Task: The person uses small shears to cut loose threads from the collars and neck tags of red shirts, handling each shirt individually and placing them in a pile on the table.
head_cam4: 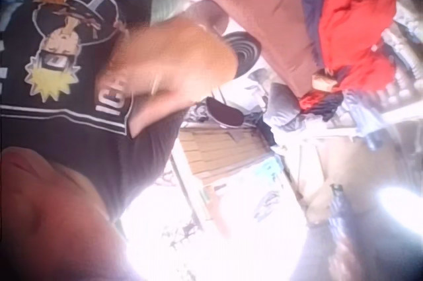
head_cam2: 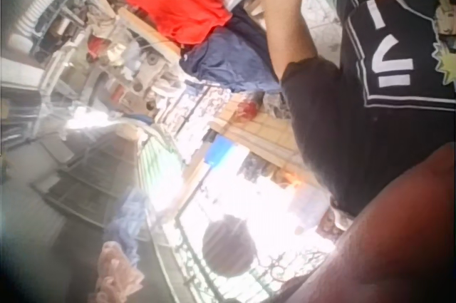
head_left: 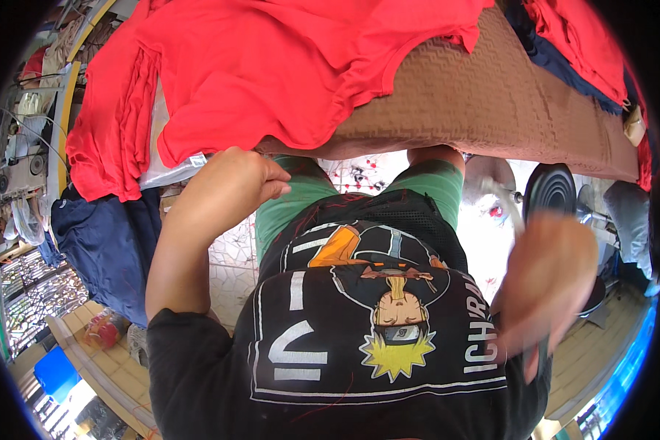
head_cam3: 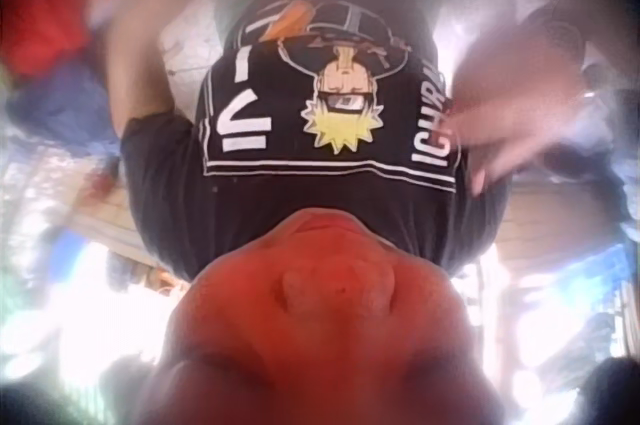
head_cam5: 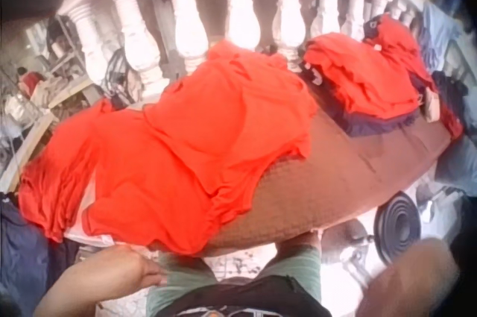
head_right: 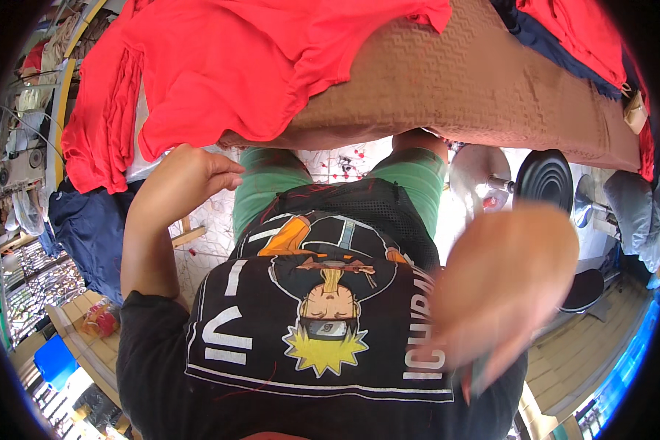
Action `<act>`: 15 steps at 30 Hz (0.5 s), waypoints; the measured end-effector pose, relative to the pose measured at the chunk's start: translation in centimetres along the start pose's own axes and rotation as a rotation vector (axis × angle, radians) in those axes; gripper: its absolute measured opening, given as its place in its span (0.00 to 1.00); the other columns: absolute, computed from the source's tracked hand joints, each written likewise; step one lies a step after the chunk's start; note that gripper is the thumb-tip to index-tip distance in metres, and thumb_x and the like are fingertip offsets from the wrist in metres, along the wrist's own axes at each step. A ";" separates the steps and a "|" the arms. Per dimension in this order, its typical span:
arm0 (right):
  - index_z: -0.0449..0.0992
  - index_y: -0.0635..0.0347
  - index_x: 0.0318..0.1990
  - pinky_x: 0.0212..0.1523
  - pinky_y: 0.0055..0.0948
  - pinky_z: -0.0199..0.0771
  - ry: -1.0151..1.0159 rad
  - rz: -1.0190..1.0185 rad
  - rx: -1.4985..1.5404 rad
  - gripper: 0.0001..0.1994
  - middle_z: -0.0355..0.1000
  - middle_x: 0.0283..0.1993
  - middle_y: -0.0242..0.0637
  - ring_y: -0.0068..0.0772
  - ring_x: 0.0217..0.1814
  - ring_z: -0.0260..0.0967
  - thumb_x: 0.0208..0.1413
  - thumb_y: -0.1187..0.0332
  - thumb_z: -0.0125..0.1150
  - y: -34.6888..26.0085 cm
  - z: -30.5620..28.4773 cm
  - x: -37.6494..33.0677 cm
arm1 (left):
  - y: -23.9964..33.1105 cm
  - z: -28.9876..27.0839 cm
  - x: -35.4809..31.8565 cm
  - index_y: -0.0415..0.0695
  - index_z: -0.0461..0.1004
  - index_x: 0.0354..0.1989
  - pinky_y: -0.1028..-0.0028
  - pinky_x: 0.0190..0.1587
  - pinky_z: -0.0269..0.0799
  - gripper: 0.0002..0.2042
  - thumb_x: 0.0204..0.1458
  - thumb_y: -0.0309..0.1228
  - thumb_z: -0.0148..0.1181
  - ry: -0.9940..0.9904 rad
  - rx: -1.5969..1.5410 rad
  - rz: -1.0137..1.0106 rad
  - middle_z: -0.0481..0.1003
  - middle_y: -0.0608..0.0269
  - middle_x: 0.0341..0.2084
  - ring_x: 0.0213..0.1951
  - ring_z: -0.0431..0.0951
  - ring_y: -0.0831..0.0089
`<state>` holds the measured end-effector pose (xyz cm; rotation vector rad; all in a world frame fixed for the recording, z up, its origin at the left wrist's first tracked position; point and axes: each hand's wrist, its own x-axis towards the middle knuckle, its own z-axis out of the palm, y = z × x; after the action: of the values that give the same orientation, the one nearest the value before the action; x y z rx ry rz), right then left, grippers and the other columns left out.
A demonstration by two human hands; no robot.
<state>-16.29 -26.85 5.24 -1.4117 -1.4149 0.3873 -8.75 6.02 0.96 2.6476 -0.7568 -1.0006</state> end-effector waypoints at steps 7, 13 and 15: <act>0.74 0.59 0.43 0.21 0.14 0.56 -0.431 -0.104 0.128 0.11 0.66 0.33 0.23 0.11 0.26 0.65 0.58 0.68 0.49 -5.8 -0.6 0.4 | -0.5 -0.9 0.5 0.40 0.75 0.48 0.63 0.49 0.70 0.18 0.48 0.33 0.63 0.239 0.066 0.289 0.76 0.49 0.44 0.49 0.74 0.54; 0.77 0.59 0.38 0.19 0.20 0.58 -0.251 0.032 0.020 0.10 0.67 0.27 0.24 0.16 0.23 0.66 0.57 0.67 0.50 -4.6 -4.4 -0.4 | 2.9 -5.3 4.8 0.42 0.74 0.49 0.63 0.52 0.70 0.18 0.50 0.34 0.62 0.253 0.064 0.551 0.76 0.52 0.45 0.48 0.74 0.55; 0.78 0.62 0.35 0.23 0.27 0.66 -0.141 0.647 -0.380 0.09 0.70 0.24 0.32 0.27 0.25 0.71 0.55 0.66 0.55 -5.2 -5.7 -2.1 | 5.9 -8.2 9.3 0.43 0.74 0.50 0.63 0.54 0.69 0.18 0.52 0.34 0.61 0.346 0.110 0.732 0.75 0.52 0.47 0.50 0.74 0.56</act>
<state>-14.87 -32.40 10.83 -2.1937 -1.1457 0.6606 0.37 -3.79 4.05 2.2099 -1.5427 -0.3032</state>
